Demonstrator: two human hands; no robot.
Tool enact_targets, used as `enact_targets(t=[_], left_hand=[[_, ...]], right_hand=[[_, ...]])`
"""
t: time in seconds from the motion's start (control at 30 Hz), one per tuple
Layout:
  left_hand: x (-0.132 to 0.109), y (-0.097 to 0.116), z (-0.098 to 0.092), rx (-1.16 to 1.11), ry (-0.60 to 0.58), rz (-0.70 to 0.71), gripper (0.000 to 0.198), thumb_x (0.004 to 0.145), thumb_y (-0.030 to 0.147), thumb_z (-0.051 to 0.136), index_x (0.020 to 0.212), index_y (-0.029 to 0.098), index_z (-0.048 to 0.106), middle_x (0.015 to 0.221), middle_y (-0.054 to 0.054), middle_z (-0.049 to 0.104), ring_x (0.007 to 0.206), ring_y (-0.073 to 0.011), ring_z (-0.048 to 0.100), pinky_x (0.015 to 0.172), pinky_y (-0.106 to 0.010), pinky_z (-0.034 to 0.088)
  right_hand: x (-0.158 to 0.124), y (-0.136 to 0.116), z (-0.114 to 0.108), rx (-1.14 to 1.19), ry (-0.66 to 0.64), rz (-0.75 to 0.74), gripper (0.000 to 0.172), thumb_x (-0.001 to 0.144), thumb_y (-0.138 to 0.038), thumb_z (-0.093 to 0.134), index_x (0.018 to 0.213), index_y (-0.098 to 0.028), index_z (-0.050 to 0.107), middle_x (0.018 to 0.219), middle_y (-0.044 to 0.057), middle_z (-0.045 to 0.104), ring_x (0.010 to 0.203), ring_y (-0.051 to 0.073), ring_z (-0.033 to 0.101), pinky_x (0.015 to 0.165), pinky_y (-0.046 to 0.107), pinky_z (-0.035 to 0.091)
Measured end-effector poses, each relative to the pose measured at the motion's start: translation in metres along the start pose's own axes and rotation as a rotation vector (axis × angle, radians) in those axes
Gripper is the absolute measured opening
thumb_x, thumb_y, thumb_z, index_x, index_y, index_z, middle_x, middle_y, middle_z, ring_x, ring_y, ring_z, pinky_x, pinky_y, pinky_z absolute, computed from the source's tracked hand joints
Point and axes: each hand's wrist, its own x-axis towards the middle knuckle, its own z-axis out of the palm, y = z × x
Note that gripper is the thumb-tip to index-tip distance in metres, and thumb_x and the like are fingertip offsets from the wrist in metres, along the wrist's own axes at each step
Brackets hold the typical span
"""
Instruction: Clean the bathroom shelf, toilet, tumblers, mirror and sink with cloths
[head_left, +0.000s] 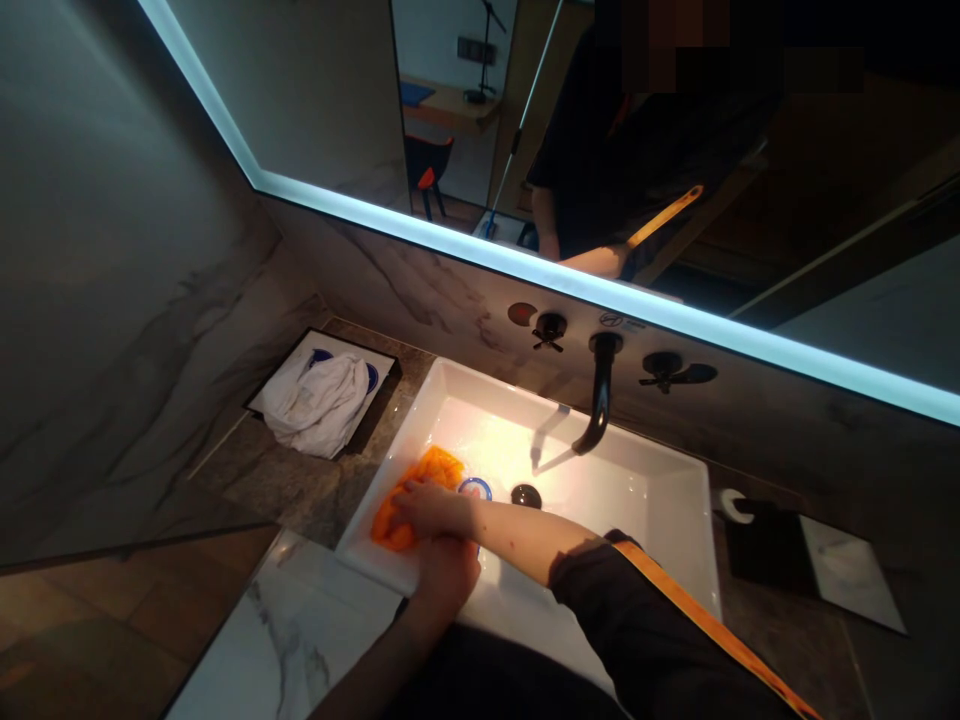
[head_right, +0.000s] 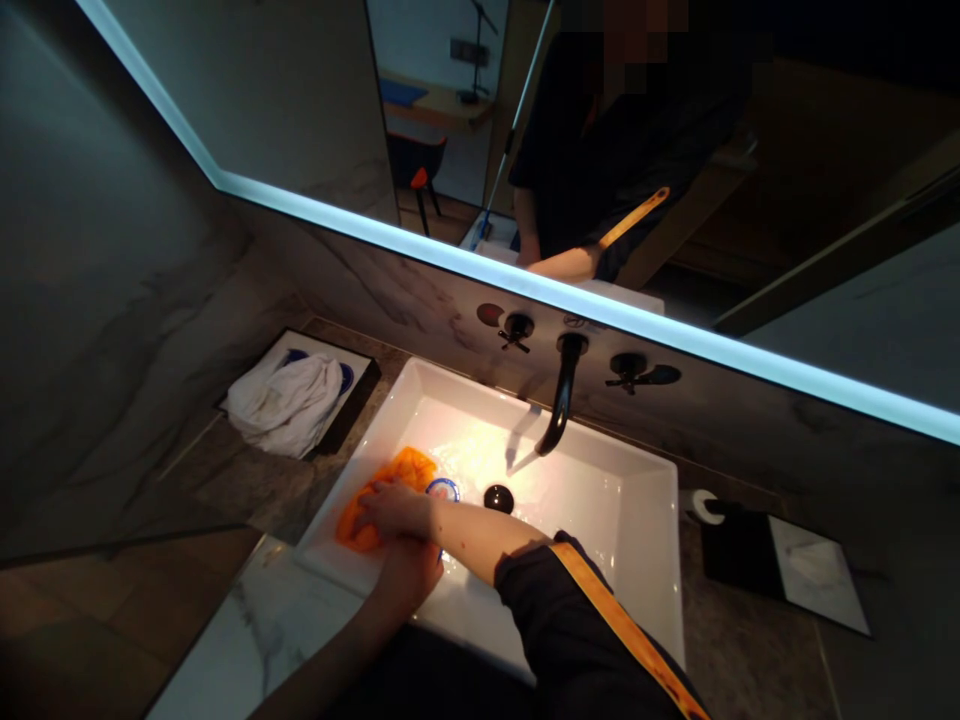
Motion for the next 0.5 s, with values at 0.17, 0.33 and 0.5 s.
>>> enact_targets(t=[0.17,0.33,0.5], left_hand=[[0.003,0.007,-0.014,-0.003,-0.025,0.035,0.049,0.083,0.005,0.049,0.126,0.005,0.073,0.116,-0.022,0.075,0.113,-0.0367,0.07,0.104,-0.052,0.054],[0.002,0.01,-0.027,-0.006,-0.092,0.078,0.051,0.087,0.008,0.049,0.134,0.005,0.069,0.13,-0.022,0.072,0.128,-0.0367,0.063,0.113,-0.052,0.049],[0.0,0.012,-0.028,0.015,-0.1,0.065,0.064,0.087,0.009,0.051,0.152,0.007,0.054,0.163,-0.02,0.046,0.156,-0.0318,0.039,0.123,-0.049,0.042]], right_hand=[[-0.001,0.018,0.001,-0.043,0.011,0.053,0.03,0.097,-0.028,0.065,0.125,-0.034,0.075,0.131,0.004,0.068,0.125,0.035,0.056,0.099,0.057,0.054],[-0.002,0.028,-0.007,0.017,0.076,0.171,0.032,0.092,-0.024,0.067,0.12,-0.036,0.077,0.128,0.003,0.07,0.124,0.033,0.057,0.097,0.051,0.056],[-0.001,0.048,-0.027,0.116,0.005,0.373,0.035,0.085,-0.019,0.069,0.117,-0.029,0.079,0.115,0.006,0.074,0.113,0.029,0.063,0.091,0.04,0.057]])
